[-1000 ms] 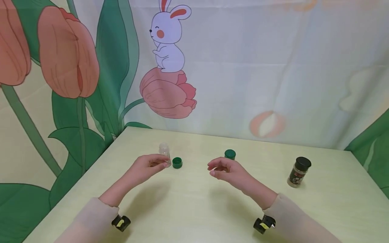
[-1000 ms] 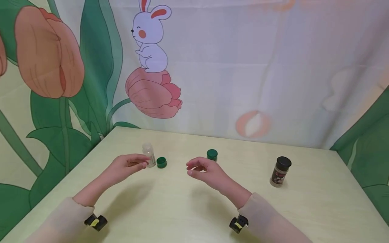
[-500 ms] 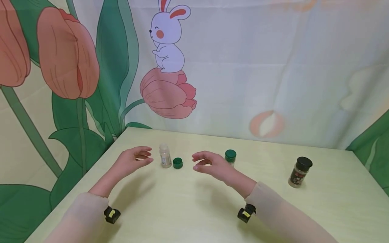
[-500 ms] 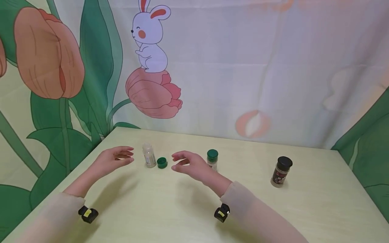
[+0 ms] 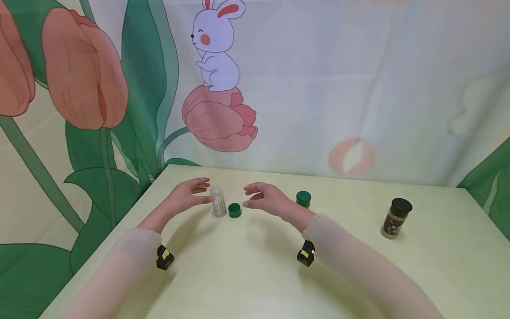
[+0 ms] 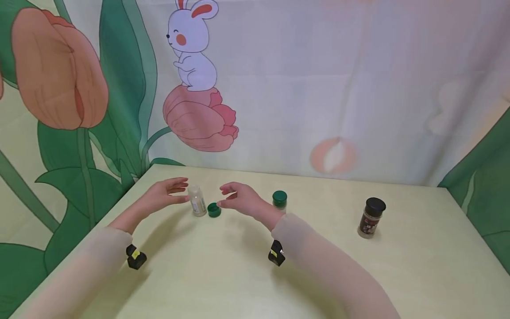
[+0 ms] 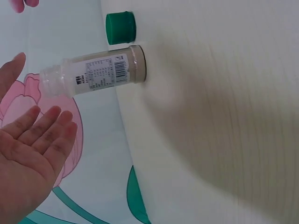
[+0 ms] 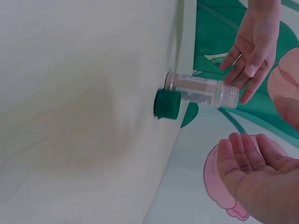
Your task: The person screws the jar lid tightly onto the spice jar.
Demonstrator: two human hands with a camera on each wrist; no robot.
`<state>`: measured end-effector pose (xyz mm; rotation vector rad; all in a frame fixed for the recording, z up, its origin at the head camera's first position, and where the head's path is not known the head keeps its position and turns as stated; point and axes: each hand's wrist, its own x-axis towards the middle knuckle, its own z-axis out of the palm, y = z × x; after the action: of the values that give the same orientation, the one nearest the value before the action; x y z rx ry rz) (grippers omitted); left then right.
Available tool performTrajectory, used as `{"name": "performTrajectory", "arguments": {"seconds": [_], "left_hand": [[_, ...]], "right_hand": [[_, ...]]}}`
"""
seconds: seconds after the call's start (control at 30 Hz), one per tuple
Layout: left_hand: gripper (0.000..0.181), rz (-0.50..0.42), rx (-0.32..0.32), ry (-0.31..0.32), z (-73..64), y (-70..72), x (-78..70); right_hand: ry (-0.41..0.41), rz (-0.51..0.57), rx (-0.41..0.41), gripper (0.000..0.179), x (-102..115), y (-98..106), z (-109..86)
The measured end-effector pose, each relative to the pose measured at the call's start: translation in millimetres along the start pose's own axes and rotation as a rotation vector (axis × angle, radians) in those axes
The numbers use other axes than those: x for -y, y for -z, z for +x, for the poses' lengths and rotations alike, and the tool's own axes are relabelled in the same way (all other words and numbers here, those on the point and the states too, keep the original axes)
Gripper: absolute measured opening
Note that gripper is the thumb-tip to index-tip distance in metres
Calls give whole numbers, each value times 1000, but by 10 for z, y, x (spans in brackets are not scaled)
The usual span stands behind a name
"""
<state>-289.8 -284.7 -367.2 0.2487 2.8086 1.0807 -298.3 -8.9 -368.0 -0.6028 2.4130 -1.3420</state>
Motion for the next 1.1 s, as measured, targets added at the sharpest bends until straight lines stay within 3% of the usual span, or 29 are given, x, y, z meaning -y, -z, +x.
{"name": "performTrajectory", "arguments": {"seconds": [0.37,0.6,1.1], "left_hand": [[74,-39,83,38,243,-70,141],[73,-79,120,104,252,-222,208],[60,-53,84,92,382,-351,234]], "right_hand": [[-61,18,19,55,-110,-52,357],[-94,-54,40,56,-213,-227,434],[-128,-86,63,60,-259,-377,544]]}}
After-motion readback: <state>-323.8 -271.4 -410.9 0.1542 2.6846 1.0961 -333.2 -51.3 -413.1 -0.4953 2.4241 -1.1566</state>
